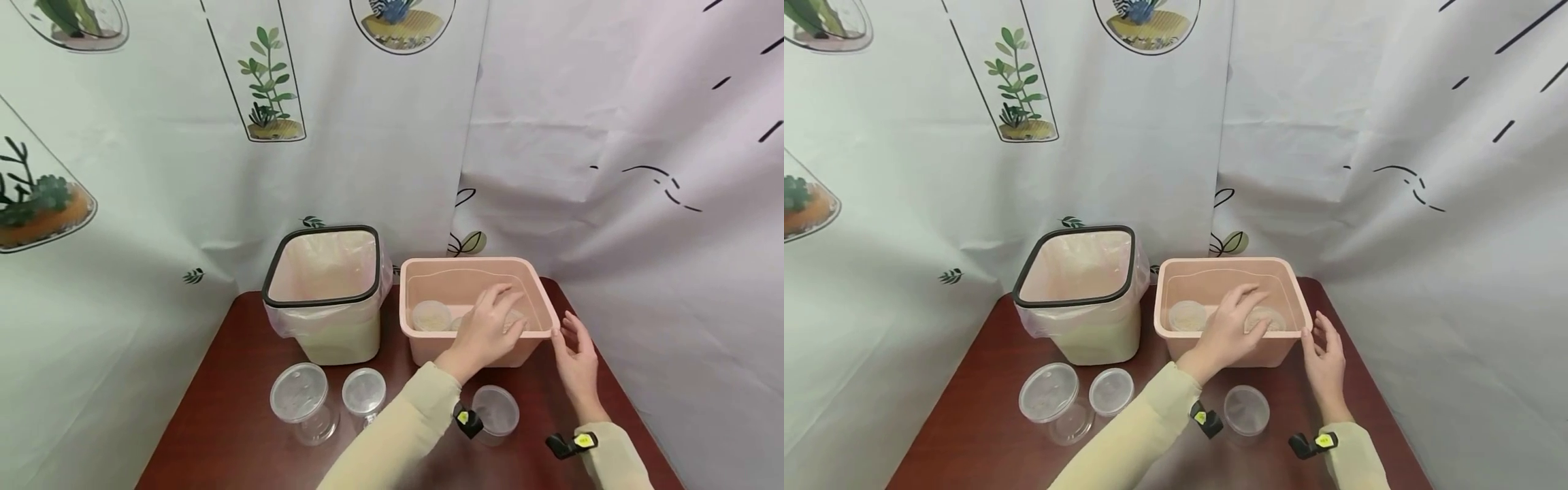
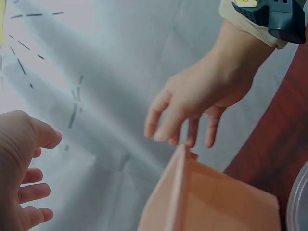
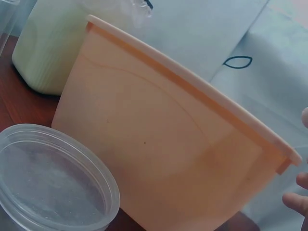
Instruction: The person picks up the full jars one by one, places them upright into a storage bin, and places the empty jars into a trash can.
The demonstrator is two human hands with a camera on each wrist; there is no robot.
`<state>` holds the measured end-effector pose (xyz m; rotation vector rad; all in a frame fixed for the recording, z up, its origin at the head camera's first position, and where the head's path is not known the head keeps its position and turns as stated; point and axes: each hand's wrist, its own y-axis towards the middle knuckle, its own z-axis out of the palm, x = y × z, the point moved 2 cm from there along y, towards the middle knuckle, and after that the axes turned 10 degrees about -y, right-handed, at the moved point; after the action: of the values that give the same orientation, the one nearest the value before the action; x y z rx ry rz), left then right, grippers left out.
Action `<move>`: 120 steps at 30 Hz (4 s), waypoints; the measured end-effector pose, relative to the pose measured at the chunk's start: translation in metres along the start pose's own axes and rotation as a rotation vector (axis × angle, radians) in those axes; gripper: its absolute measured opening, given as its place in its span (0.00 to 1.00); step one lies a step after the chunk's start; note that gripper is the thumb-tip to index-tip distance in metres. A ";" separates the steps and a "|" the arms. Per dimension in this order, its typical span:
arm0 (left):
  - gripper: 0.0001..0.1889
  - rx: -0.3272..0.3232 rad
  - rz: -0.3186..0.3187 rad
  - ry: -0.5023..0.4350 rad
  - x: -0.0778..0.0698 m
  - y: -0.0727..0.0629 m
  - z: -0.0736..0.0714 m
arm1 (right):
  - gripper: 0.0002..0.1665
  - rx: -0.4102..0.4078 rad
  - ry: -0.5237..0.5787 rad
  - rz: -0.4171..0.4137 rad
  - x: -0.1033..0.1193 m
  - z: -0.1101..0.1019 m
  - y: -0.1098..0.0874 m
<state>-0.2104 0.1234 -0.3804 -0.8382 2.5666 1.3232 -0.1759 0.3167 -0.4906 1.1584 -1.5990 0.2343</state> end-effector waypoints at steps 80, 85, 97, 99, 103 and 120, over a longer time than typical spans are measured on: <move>0.24 -0.421 -0.379 0.222 0.163 -0.140 -0.247 | 0.33 0.022 -0.096 -0.612 -0.006 0.037 -0.138; 0.25 -0.437 -0.417 0.200 0.174 -0.144 -0.247 | 0.27 0.036 -0.107 -0.537 -0.014 0.036 -0.144; 0.24 -0.434 -0.483 0.132 0.187 -0.154 -0.244 | 0.36 0.094 -0.140 -0.415 -0.025 0.039 -0.153; 0.23 -0.443 -0.480 0.121 0.189 -0.156 -0.243 | 0.38 0.094 -0.139 -0.402 -0.026 0.041 -0.154; 0.21 -0.477 -0.463 0.114 0.191 -0.158 -0.244 | 0.41 0.103 -0.127 -0.359 -0.027 0.046 -0.156; 0.21 -0.489 -0.463 0.117 0.194 -0.159 -0.244 | 0.44 0.108 -0.043 -0.347 -0.011 0.043 -0.152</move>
<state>-0.2558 -0.2217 -0.4156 -1.5152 1.9456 1.7896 -0.0878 0.2177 -0.5766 1.5104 -1.4069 0.0689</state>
